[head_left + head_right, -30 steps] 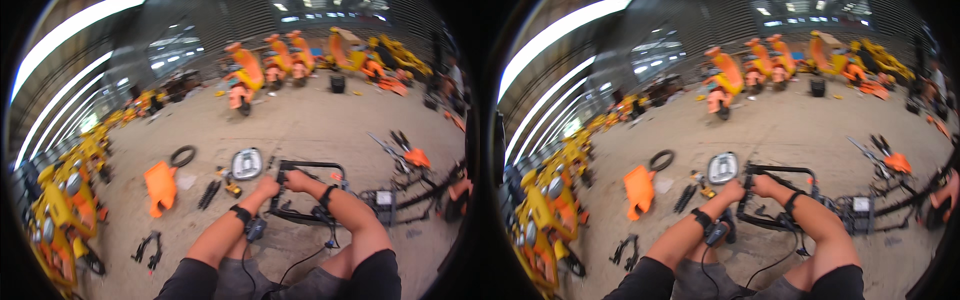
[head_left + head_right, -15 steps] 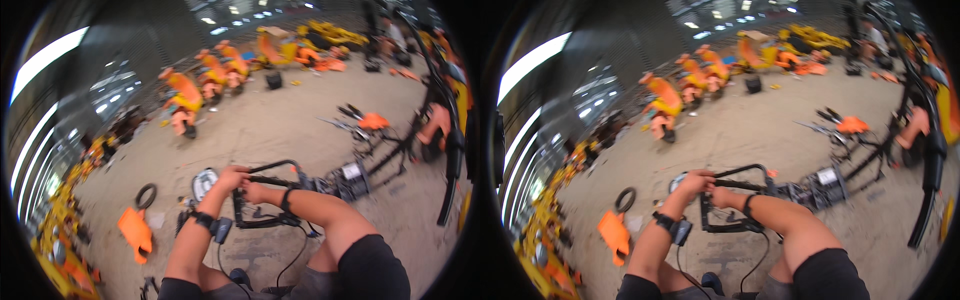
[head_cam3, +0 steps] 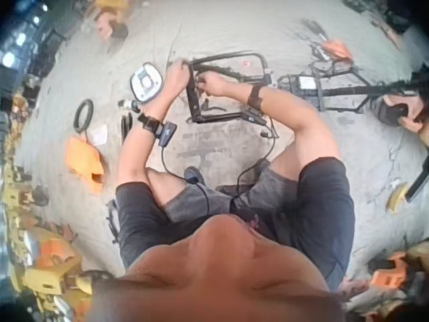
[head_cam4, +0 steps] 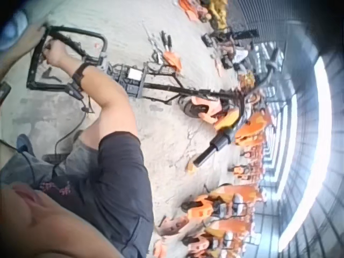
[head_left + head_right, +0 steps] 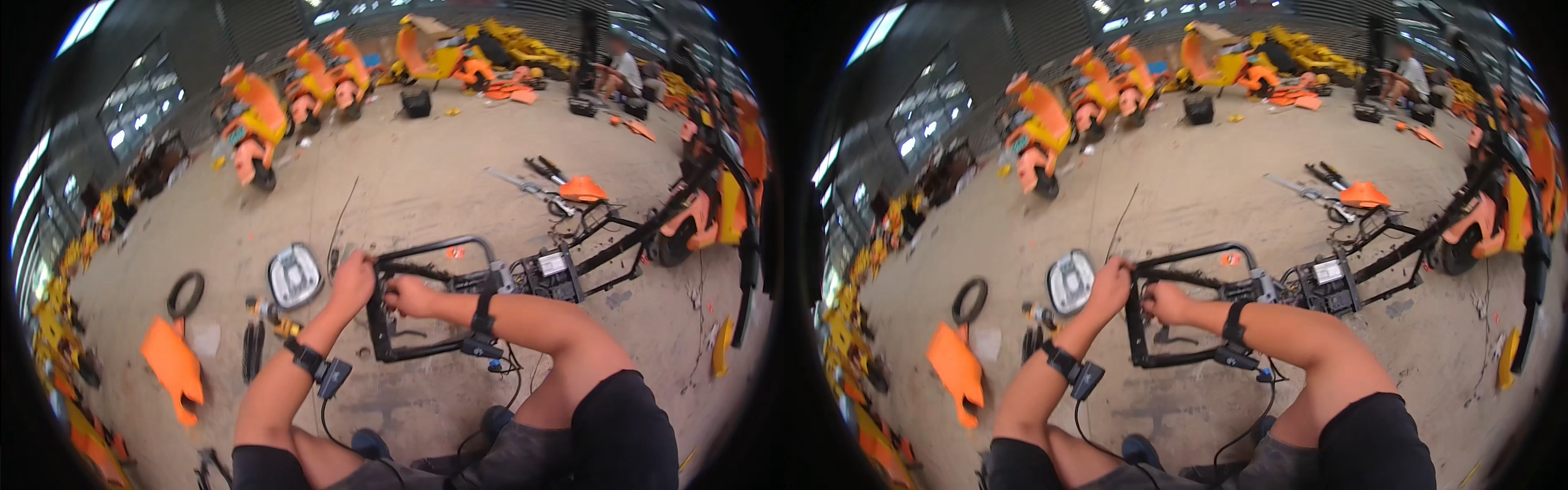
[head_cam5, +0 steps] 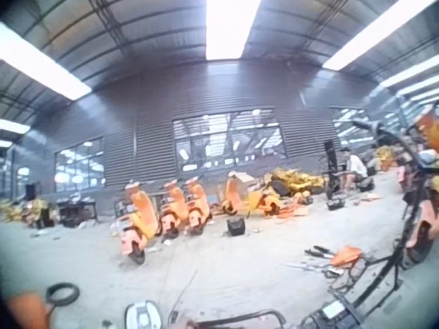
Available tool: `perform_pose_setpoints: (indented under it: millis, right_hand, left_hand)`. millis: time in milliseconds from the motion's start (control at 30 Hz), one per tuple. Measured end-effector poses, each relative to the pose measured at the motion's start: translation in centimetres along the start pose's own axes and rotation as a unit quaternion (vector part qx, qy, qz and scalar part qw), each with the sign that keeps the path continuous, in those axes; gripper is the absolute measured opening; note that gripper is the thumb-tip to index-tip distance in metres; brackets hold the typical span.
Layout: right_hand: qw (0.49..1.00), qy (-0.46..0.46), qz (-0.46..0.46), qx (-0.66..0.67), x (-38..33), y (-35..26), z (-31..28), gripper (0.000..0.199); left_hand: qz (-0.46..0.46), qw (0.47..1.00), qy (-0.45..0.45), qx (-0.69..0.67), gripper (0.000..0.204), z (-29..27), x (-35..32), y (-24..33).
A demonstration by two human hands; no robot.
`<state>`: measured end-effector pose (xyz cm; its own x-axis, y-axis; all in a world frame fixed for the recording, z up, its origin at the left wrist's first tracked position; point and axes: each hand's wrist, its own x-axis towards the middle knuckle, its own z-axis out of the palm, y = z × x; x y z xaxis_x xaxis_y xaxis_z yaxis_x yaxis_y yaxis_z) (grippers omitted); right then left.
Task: The person assembles a black metal frame for a scooter, attaching a cable and securing it with screws. The person uses a screwdriver to tighten the screws and checks the assembly.
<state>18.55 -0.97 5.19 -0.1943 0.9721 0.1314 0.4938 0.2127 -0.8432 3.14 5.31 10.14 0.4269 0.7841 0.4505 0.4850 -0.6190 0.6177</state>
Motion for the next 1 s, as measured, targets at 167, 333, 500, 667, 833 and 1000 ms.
perform_pose_setpoints:
  millis: [167, 333, 500, 667, 833, 1000]
  right_hand:
    - [0.998, 0.018, 0.004, -0.068, -0.9, -0.6, -1.3, 0.019]
    - [0.994, 0.026, -0.055, -0.085, -1.2, -2.1, -1.8, 0.021]
    - [0.990, 0.031, -0.081, -0.113, -0.3, -0.4, -1.2, 0.023]
    - [0.976, -0.023, -0.127, -0.178, -0.4, -0.2, -2.1, 0.021]
    - [0.928, -0.060, -0.189, -0.316, 0.0, -0.3, -2.1, 0.027]
    - [0.951, -0.017, -0.193, -0.240, -0.3, 0.4, -2.4, 0.031]
  left_hand:
    - [0.092, 0.995, -0.035, -0.014, 0.013, 1.1, -0.8, 2.4]
    - [0.108, 0.991, 0.070, -0.030, 0.013, 1.3, 0.5, 3.4]
    - [0.143, 0.983, 0.115, -0.023, 0.013, 2.4, 1.5, 3.1]
    - [0.140, 0.987, 0.078, -0.004, 0.012, 3.6, 1.7, 3.0]
    - [0.163, 0.984, 0.068, 0.012, 0.012, 3.0, 1.6, 2.5]
    - [0.152, 0.985, 0.084, -0.020, 0.011, 3.4, 1.8, 3.0]
